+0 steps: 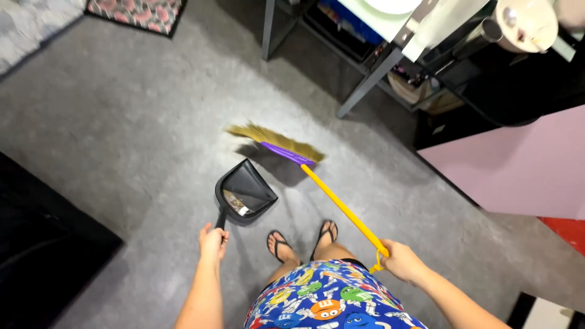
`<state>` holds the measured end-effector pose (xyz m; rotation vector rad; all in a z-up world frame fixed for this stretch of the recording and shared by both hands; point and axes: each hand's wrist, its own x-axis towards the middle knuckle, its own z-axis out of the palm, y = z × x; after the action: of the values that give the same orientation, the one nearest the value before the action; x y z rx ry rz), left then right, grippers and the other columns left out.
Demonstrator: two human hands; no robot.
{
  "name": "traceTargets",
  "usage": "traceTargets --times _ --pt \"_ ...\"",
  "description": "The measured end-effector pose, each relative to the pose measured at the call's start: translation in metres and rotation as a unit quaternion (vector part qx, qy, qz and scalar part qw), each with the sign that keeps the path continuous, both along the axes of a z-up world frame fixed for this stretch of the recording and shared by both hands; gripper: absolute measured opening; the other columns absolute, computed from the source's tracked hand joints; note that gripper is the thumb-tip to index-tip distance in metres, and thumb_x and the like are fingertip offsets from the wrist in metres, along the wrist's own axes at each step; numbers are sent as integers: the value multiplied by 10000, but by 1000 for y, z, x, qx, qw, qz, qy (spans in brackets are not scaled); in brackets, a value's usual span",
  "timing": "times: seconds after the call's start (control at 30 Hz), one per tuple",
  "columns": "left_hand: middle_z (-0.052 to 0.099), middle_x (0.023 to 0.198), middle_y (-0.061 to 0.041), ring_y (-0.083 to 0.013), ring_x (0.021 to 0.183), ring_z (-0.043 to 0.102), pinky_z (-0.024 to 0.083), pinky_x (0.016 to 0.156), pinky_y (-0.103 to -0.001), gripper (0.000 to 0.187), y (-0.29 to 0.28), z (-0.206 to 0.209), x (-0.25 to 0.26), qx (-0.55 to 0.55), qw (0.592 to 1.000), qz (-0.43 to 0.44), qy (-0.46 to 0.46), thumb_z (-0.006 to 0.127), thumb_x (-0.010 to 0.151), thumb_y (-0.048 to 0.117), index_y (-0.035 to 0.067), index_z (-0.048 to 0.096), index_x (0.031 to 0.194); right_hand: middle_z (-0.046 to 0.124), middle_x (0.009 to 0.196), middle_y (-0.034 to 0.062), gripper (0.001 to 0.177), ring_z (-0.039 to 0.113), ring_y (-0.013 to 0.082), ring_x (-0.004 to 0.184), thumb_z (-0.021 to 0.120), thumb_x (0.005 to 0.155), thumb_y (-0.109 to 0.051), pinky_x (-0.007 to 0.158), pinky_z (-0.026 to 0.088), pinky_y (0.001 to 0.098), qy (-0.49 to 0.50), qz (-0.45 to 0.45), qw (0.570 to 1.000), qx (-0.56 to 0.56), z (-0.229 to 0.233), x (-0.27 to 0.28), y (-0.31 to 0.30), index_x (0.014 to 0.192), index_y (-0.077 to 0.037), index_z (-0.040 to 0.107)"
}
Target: The recorder moves chairs away from a table, sweeps debris into a dustpan, and then resets a floor mat and the chairs.
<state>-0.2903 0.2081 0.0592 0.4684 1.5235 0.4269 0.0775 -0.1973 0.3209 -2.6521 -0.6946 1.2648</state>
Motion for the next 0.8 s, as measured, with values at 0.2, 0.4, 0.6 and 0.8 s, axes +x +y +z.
traceTargets --times 0.2,0.4,0.6,0.8 --pt "484 1355 -253 -322 927 634 600 716 -336 777 5 31 41 -45 988 134 -55 536 760 -162 91 408 1484 790 1020 178 532 791 303 963 679 793 -155 866 587 400 -1 -110 992 67 14 13 36 1318 -88 628" --pt "461 1395 -258 -323 1000 625 623 814 -359 756 35 66 101 -49 982 159 -93 553 802 -145 72 369 1502 712 1092 249 549 684 409 1067 668 783 -142 884 554 460 -106 -40 984 139 4 85 138 1329 -110 617" --pt "460 1405 -274 -342 990 639 603 827 -333 794 89 67 182 -53 987 133 -71 537 797 -157 90 356 1530 708 1054 262 572 676 451 1005 645 837 -156 869 554 512 -215 3 965 152 -69 254 272 1406 -146 586" --pt "472 1363 -323 -341 942 650 576 754 -324 850 138 26 268 -76 989 118 -36 520 789 -167 121 319 1562 712 997 192 431 685 403 928 699 833 -243 785 553 512 -176 24 983 -47 -169 417 387 1249 -135 658"
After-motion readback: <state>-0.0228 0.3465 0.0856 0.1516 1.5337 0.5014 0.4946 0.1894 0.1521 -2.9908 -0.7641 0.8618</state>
